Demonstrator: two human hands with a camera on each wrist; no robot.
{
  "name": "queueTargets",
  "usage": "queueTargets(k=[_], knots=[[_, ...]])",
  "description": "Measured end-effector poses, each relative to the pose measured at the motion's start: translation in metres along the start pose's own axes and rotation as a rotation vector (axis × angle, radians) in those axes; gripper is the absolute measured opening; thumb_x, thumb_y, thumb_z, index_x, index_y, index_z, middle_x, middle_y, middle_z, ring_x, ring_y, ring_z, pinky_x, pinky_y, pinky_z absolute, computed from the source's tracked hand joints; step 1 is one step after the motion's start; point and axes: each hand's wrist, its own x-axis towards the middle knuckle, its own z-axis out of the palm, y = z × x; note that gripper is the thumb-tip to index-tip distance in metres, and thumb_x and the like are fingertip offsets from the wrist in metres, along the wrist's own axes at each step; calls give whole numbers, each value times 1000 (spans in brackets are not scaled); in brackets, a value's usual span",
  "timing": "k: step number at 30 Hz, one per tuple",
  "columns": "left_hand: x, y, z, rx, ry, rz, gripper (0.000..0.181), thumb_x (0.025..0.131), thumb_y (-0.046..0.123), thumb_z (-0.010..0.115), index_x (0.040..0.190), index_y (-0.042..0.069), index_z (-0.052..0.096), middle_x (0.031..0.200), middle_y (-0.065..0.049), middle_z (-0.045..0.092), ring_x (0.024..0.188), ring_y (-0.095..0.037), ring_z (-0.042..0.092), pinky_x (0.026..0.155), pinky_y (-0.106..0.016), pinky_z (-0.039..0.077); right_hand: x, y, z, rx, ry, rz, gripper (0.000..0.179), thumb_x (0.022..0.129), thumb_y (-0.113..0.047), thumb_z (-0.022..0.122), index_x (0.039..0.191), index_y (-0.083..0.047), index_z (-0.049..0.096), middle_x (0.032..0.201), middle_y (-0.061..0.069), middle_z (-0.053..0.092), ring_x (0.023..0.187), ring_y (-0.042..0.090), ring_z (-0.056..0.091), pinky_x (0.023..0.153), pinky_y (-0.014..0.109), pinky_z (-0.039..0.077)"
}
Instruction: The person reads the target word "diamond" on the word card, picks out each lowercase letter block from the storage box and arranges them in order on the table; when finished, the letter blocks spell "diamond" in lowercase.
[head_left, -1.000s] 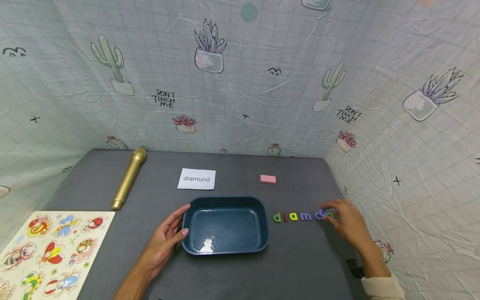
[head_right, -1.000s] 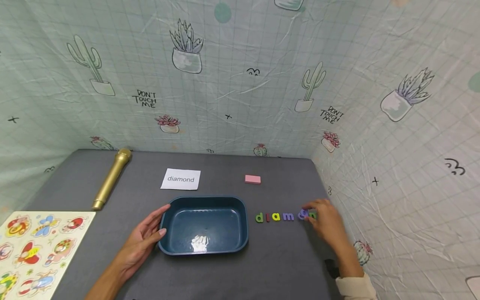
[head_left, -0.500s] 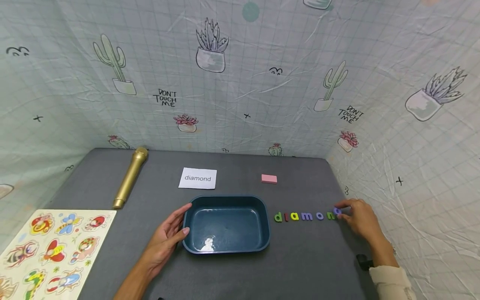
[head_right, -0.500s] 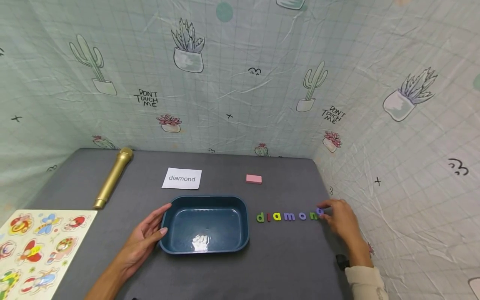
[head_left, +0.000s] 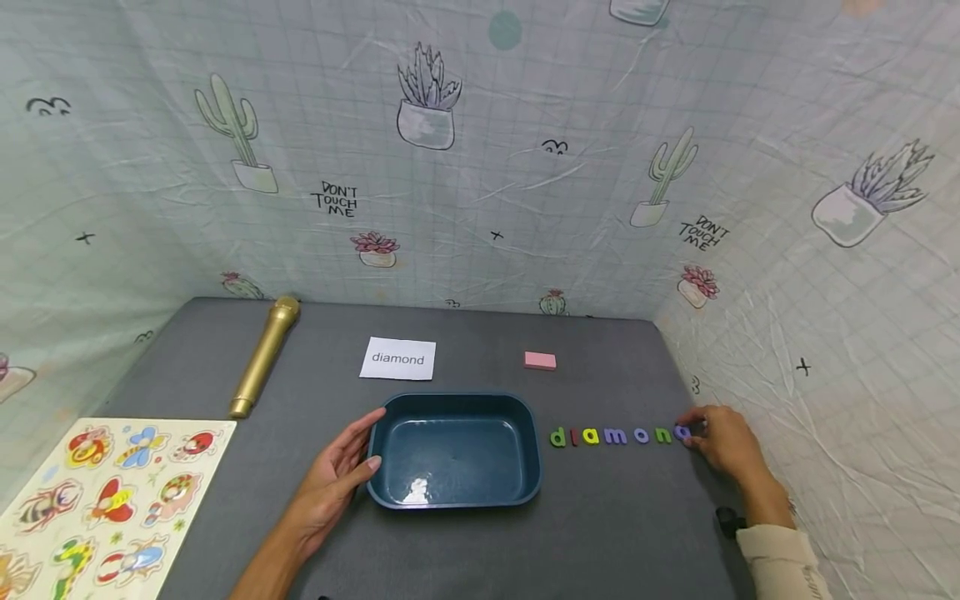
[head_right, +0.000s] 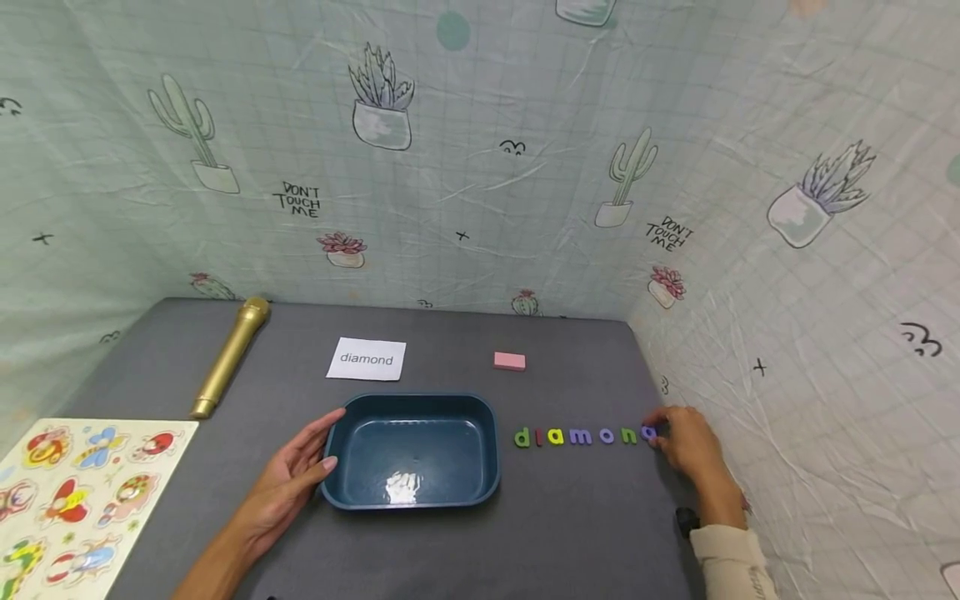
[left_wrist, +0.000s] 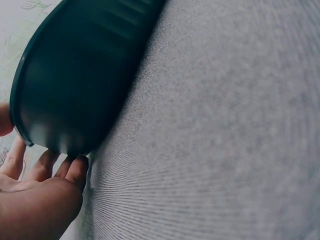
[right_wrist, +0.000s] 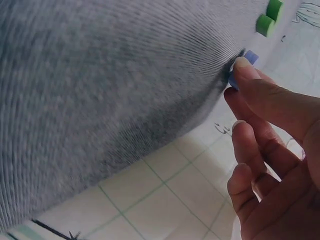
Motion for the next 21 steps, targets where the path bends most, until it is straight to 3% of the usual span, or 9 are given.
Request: queueTargets(k=[10,14,18,21], knots=[[5,-2,0,3,5,8,68,105,2,61,166,13,34,178,-10,22,166,-33,6,114,-4,31,3,1,1,-9,-5,16,24,78,1,86,101,-6,82,96,19,76,84,34,69,69,53,53],[8,-3,0,7,8,9,68,105,1,62,166,14,35,177,-10,24,165,-24,15,114,-5,32,0,-1,0,-16,13,18,26,80,2,85,105,-5,82,101,22,77,88,39,69,71,55,53],[9,-6,-3,-17,-21,29,67,107,1,58,167,13,31,178,-12,22,158,-3,28,115,-7,35,-6,-14,-3,-11,122,-17,30,81,-3,87,110,-4,82,97,21,75,83,34,62,66,47,48],[9,-2,-7,-58,-34,69,63,112,4,46,170,11,22,179,-18,14,157,-3,33,117,-13,39,-7,-39,-6,8,242,-75,33,84,-9,87,116,-2,80,104,26,76,86,37,60,69,52,48]])
